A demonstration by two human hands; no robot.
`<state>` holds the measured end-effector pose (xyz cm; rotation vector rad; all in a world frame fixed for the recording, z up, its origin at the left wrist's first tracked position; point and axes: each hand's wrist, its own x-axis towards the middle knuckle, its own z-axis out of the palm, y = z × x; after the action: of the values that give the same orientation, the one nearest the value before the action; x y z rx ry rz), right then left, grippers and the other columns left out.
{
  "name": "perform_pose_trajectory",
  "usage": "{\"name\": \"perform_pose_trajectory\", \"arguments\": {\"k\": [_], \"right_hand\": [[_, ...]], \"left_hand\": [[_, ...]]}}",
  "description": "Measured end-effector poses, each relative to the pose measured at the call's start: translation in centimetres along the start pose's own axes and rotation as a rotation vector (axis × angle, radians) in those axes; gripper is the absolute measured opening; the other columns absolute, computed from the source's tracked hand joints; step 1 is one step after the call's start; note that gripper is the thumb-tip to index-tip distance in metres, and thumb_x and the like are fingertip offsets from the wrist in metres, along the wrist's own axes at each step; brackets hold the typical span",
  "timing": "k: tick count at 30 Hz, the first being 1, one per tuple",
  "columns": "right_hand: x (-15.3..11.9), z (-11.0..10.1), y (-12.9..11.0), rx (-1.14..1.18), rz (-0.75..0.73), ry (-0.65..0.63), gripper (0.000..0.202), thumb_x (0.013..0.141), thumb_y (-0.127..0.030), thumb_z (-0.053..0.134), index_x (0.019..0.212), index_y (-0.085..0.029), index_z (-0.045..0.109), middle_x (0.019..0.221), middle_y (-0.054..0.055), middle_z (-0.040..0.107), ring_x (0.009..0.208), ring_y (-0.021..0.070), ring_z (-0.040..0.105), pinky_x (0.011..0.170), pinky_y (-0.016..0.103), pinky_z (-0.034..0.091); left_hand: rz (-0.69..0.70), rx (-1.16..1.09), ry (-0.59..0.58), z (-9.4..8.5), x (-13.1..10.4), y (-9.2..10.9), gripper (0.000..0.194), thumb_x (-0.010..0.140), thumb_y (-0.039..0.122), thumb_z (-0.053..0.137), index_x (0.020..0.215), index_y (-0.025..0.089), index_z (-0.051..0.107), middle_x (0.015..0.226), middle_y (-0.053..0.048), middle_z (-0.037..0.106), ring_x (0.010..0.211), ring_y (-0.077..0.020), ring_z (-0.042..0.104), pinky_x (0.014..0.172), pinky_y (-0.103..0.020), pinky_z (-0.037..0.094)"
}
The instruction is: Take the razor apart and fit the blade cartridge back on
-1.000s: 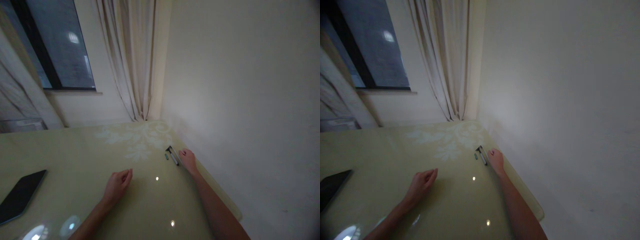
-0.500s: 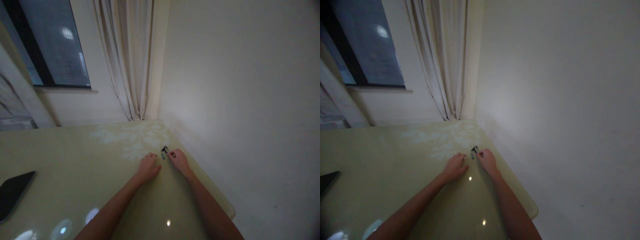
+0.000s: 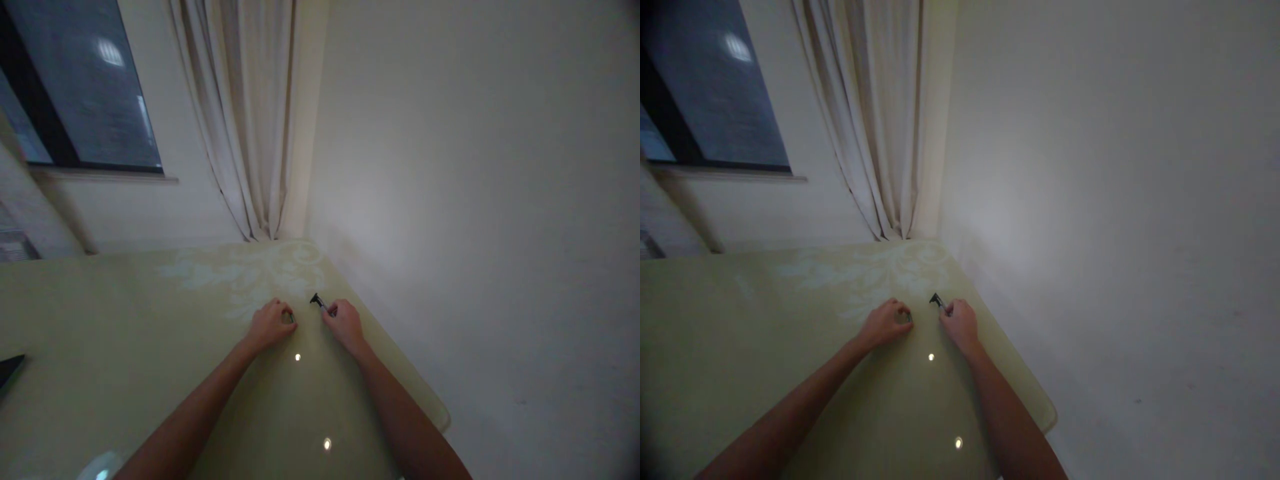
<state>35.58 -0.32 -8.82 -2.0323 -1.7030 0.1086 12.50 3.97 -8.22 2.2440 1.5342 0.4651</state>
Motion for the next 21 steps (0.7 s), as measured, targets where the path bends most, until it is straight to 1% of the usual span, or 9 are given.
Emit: {"name": "perform_pose_trajectory", "arguments": {"k": [4,6,8,10,12,14,17,21], "right_hand": [[0.0,-0.1,-0.5,-0.012,0.006,-0.02,0.003,0.09,-0.018,0.071,0.088,-0.017,0.073,0.095,0.009,0.076,0.087,0.0208,0.066,0.073,0.028,0.039],[-0.1,-0.1,-0.7,-0.018,0.005,-0.034,0.003,0.09,-0.019,0.071,0.087,-0.018,0.072,0.095,0.009,0.076,0.087,0.0209,0.065,0.073,0.028,0.038],[-0.1,-0.2,-1.0,-0.025,0.006,-0.048,0.005,0.091,-0.021,0.071,0.087,-0.018,0.071,0.095,0.009,0.075,0.087,0.021,0.064,0.072,0.028,0.036],[-0.3,-0.2,-1.5,-0.033,0.002,-0.067,0.003,0.09,-0.019,0.071,0.087,-0.018,0.07,0.093,0.008,0.075,0.085,0.0207,0.063,0.071,0.028,0.035],[-0.4,-0.2,-2.2,-0.04,-0.014,-0.091,0.002,0.088,-0.016,0.071,0.087,-0.018,0.07,0.091,0.007,0.074,0.084,0.0201,0.062,0.07,0.028,0.033],[-0.6,0.0,-3.3,-0.045,-0.044,-0.12,0.004,0.086,-0.014,0.07,0.088,-0.018,0.069,0.091,0.006,0.073,0.084,0.0195,0.061,0.07,0.028,0.032],[-0.7,0.8,-5.7,-0.044,-0.108,-0.163,0.004,0.088,-0.015,0.069,0.089,-0.018,0.068,0.091,0.006,0.073,0.083,0.0191,0.061,0.07,0.028,0.033],[-0.8,2.9,-10.4,-0.032,-0.219,-0.216,0.003,0.092,-0.018,0.068,0.095,-0.018,0.068,0.1,0.009,0.073,0.091,0.0211,0.063,0.075,0.029,0.039]], "left_hand": [[-0.06,-0.009,-0.008,-4.3,-2.7,-7.6,0.038,0.078,0.037,0.072,0.112,0.021,0.08,0.119,-0.013,0.076,0.112,-0.0304,0.072,0.098,-0.037,0.054],[-0.111,-0.016,-0.009,-6.4,-4.1,-11.4,0.041,0.075,0.042,0.071,0.109,0.02,0.08,0.114,-0.013,0.077,0.103,-0.0307,0.074,0.093,-0.038,0.056],[-0.152,-0.025,-0.016,-8.2,-5.4,-14.5,0.046,0.07,0.048,0.071,0.104,0.019,0.08,0.11,-0.014,0.078,0.094,-0.0319,0.075,0.088,-0.04,0.058],[-0.164,-0.09,-0.05,-9.5,-6.3,-16.8,0.05,0.065,0.053,0.072,0.101,0.02,0.079,0.105,-0.012,0.079,0.091,-0.0321,0.075,0.085,-0.04,0.059],[-0.155,-0.141,-0.105,-10.4,-6.9,-18.2,0.051,0.061,0.056,0.074,0.098,0.021,0.079,0.1,-0.01,0.079,0.091,-0.0318,0.074,0.084,-0.039,0.058],[-0.133,-0.146,-0.15,-11.0,-7.3,-18.8,0.048,0.06,0.056,0.075,0.094,0.022,0.079,0.095,-0.008,0.078,0.092,-0.0312,0.073,0.083,-0.037,0.057],[-0.11,-0.132,-0.144,-11.2,-7.3,-18.5,0.046,0.062,0.053,0.073,0.095,0.022,0.078,0.093,-0.006,0.076,0.09,-0.0291,0.072,0.08,-0.035,0.056],[-0.12,-0.113,-0.084,-10.8,-6.9,-17.6,0.048,0.065,0.052,0.07,0.102,0.022,0.078,0.092,-0.006,0.075,0.083,-0.0266,0.072,0.079,-0.035,0.057]]}}
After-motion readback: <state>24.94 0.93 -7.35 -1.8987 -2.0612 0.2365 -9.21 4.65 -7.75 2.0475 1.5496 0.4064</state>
